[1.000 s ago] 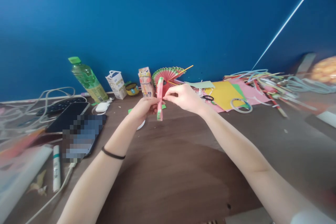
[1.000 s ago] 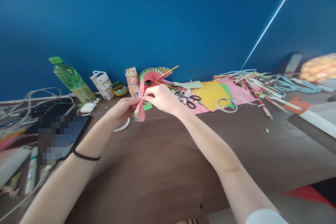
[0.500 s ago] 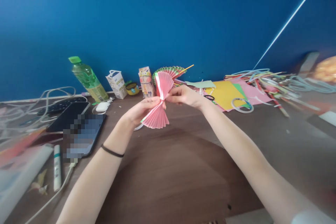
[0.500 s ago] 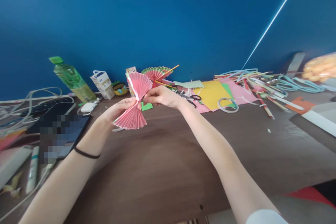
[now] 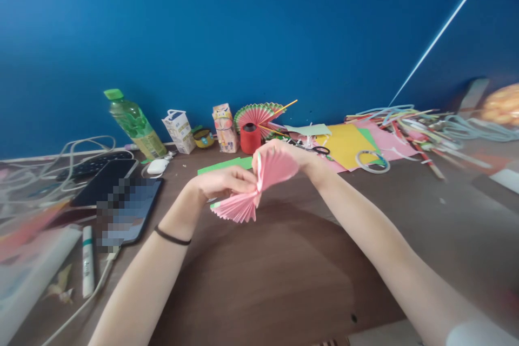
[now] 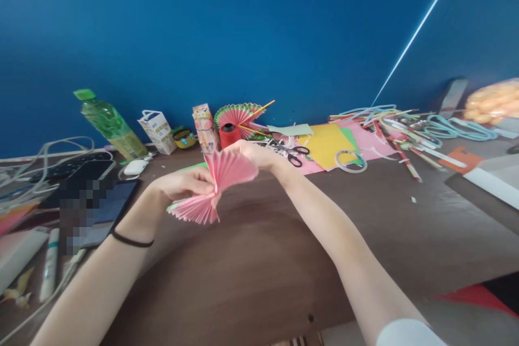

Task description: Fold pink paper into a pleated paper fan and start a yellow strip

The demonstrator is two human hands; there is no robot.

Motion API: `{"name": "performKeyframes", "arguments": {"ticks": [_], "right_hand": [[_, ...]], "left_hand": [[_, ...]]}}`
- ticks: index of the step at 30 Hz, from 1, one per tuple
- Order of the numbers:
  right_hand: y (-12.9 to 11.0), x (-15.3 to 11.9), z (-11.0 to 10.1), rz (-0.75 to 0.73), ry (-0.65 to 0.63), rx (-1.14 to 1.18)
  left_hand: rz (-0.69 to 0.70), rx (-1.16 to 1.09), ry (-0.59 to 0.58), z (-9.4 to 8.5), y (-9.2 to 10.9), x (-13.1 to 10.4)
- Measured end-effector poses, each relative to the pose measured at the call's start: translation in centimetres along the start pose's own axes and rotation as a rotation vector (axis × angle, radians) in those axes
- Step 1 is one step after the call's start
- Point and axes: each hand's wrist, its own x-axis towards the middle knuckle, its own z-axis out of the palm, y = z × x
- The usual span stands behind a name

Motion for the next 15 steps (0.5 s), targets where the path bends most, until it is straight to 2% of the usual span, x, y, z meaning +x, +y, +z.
{"name": "performKeyframes", "arguments": {"ticks": [2, 3, 5, 7, 9, 11, 15], "right_hand": [[-0.5, -0.1, 0.1, 0.027, -0.126, -0.012], [-0.7, -0.1, 0.1, 0.033, -0.161, -0.036], [-0.9, 0.0, 0.2, 0.052, -0.185, -0.139], [-1.0, 0.1, 0.3, 0.073, -0.152, -0.278], [-1.0, 0.2, 0.3, 0.086, -0.052, -0.432], [-1.0, 0.3, 0.5, 0.051, 0.099, -0.594], [-1.2, 0.5, 1.5, -0.117, 0.397, -0.899]], "left_hand": [[-0.093, 0.23, -0.086, 0.3, 0.6, 0.1], [-0.115, 0.327, -0.092, 0.4, 0.7, 0.2], [-0.147, 0.465, -0.007, 0.7, 0.8, 0.5], [-0.181, 0.552, 0.196, 0.8, 0.3, 0.9], [-0.226, 0.599, 0.451, 0.9, -0.3, 1.3], [-0.237, 0.59, 0.646, 0.7, -1.0, 1.7], [-0.166, 0.448, 0.883, 0.1, -1.7, 2.2]]}}
